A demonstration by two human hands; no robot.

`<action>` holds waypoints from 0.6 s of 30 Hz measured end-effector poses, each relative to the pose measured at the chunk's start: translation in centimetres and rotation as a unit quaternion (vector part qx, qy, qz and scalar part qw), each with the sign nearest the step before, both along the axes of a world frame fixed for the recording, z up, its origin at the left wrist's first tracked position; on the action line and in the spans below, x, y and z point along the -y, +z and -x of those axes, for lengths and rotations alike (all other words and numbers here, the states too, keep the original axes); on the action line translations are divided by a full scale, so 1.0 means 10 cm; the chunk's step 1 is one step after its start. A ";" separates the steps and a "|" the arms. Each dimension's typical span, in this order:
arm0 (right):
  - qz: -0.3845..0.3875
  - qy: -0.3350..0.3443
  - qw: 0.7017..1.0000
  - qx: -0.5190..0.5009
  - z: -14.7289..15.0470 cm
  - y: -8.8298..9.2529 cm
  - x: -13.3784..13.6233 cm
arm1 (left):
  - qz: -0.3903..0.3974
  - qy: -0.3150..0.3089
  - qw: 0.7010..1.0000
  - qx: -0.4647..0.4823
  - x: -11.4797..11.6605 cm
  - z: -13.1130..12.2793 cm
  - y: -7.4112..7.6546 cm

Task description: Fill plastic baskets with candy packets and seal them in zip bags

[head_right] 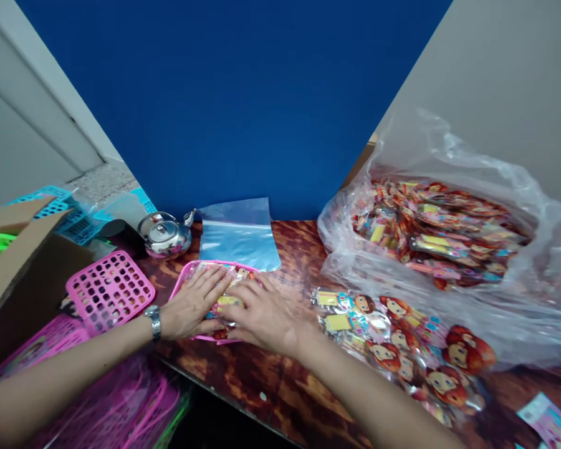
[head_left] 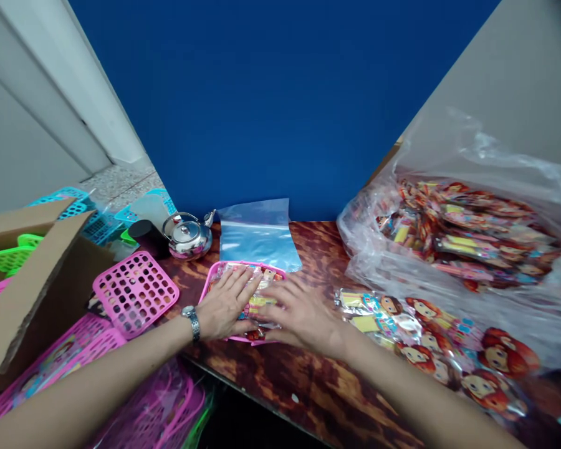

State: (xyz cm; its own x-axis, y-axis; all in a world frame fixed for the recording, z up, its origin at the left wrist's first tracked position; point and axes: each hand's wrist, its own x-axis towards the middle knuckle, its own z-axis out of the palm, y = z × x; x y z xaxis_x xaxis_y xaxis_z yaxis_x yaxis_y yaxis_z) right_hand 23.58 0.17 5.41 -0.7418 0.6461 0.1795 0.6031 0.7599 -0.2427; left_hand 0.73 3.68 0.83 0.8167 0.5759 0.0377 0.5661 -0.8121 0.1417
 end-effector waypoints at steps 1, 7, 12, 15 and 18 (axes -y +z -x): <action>-0.006 0.007 1.000 0.029 0.03 -0.02 0.03 | 0.002 0.001 1.000 0.000 0.00 0.00 0.00; -0.029 -0.028 0.993 0.115 0.31 -0.19 0.03 | 0.042 -0.010 0.999 -0.011 -0.01 0.00 0.06; -0.024 -0.053 0.989 0.134 0.38 -0.19 0.02 | 0.069 -0.001 0.997 -0.019 -0.03 -0.04 0.09; 0.058 -0.003 0.995 0.087 0.24 -0.05 -0.17 | 0.073 0.002 0.997 -0.030 -0.04 -0.06 0.08; 0.102 -0.019 0.995 -0.008 0.17 0.07 -0.52 | 0.058 0.011 0.998 -0.018 -0.04 -0.06 0.04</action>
